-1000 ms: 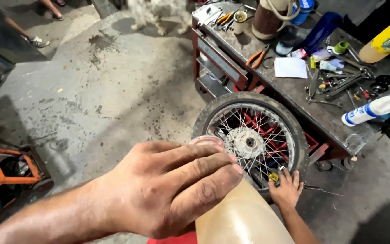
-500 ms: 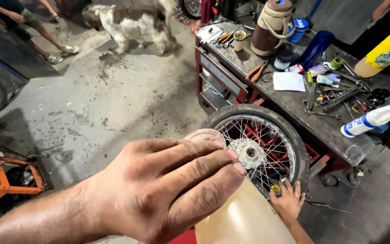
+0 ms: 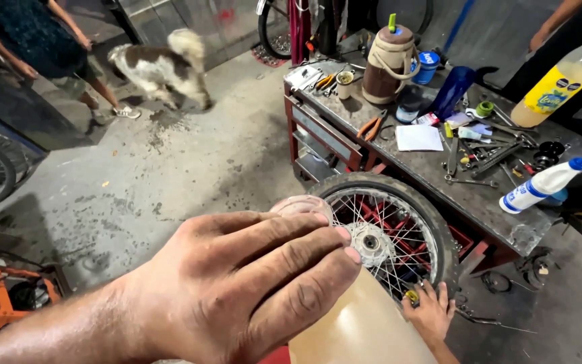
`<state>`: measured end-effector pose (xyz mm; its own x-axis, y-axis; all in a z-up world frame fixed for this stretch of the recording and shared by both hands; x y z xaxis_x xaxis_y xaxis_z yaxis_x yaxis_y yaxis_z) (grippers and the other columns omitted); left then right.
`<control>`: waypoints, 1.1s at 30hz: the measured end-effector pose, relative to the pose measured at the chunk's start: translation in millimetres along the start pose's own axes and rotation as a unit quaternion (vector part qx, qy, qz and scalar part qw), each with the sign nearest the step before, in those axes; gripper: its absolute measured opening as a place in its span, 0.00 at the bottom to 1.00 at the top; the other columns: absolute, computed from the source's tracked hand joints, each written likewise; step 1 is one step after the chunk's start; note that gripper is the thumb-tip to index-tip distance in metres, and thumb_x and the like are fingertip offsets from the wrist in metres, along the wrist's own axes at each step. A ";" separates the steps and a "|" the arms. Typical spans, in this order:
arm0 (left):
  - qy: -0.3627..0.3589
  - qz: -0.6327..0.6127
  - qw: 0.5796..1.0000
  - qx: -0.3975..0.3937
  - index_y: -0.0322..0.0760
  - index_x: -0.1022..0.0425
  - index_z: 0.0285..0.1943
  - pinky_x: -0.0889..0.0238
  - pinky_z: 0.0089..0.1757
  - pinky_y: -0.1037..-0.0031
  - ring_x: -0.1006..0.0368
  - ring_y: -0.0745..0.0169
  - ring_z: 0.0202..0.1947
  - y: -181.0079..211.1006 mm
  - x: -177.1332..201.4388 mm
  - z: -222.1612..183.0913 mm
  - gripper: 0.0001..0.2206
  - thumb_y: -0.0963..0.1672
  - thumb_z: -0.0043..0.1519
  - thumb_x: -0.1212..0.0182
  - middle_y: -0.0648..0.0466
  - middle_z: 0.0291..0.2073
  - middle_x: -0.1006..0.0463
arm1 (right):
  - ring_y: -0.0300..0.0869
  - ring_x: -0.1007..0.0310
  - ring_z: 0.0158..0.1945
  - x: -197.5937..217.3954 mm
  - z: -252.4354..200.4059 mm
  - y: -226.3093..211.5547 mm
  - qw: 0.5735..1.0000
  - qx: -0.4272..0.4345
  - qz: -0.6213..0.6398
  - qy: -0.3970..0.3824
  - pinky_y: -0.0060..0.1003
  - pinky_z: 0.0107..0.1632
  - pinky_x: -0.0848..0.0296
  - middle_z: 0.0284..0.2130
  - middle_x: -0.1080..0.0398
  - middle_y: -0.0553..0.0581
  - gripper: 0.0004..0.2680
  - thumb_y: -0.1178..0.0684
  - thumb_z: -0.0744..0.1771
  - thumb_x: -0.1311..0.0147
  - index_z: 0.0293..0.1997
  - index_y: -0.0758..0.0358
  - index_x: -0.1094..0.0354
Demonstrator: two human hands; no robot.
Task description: Repairing a motorcycle wheel by removing the tire from the rim using tire levers and then re-installing it.
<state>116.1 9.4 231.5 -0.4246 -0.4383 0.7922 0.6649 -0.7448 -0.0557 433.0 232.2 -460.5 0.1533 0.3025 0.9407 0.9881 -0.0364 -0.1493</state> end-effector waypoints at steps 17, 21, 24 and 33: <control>0.014 0.026 0.999 -0.041 0.26 0.23 0.56 0.20 0.45 0.61 0.14 0.43 0.51 13.5 -2.4 19.5 0.15 0.41 0.74 0.57 0.41 0.49 0.15 | 0.43 0.71 0.87 -12.6 6.1 1.0 1.000 0.008 -0.007 -0.016 0.61 0.81 0.68 0.76 0.47 0.30 0.22 0.28 0.64 0.59 0.65 0.29 0.31; 0.014 0.018 0.999 -0.049 0.25 0.24 0.55 0.20 0.46 0.59 0.14 0.42 0.50 16.2 -4.4 23.1 0.14 0.40 0.74 0.57 0.40 0.49 0.15 | 0.42 0.70 0.87 -6.8 0.9 -3.8 1.000 0.010 -0.011 -0.012 0.60 0.82 0.68 0.76 0.47 0.30 0.22 0.28 0.65 0.59 0.63 0.29 0.30; 0.010 0.018 0.998 -0.059 0.24 0.23 0.55 0.19 0.49 0.58 0.14 0.40 0.50 18.6 -5.5 25.5 0.15 0.40 0.74 0.59 0.39 0.50 0.15 | 0.42 0.71 0.87 -9.9 3.4 -2.2 1.000 0.005 -0.017 -0.019 0.59 0.82 0.68 0.76 0.48 0.29 0.22 0.27 0.65 0.59 0.64 0.29 0.31; -0.007 0.004 0.997 -0.072 0.24 0.25 0.56 0.19 0.49 0.57 0.14 0.39 0.51 25.9 -7.2 33.9 0.19 0.43 0.75 0.63 0.36 0.51 0.16 | 0.39 0.72 0.86 5.1 -6.4 -10.2 1.000 -0.002 0.013 -0.015 0.58 0.82 0.68 0.75 0.46 0.32 0.23 0.29 0.64 0.55 0.65 0.36 0.31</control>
<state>157.2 10.3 244.9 -0.4107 -0.4384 0.7994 0.5722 -0.8066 -0.1484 423.8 228.1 -452.3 0.1781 0.3299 0.9271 0.9839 -0.0488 -0.1717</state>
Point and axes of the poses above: each hand's wrist, its own z-axis towards the middle knuckle, its own x-axis out of the back of the hand, y = z × x, the point moved 10 cm from there along z, towards the middle knuckle
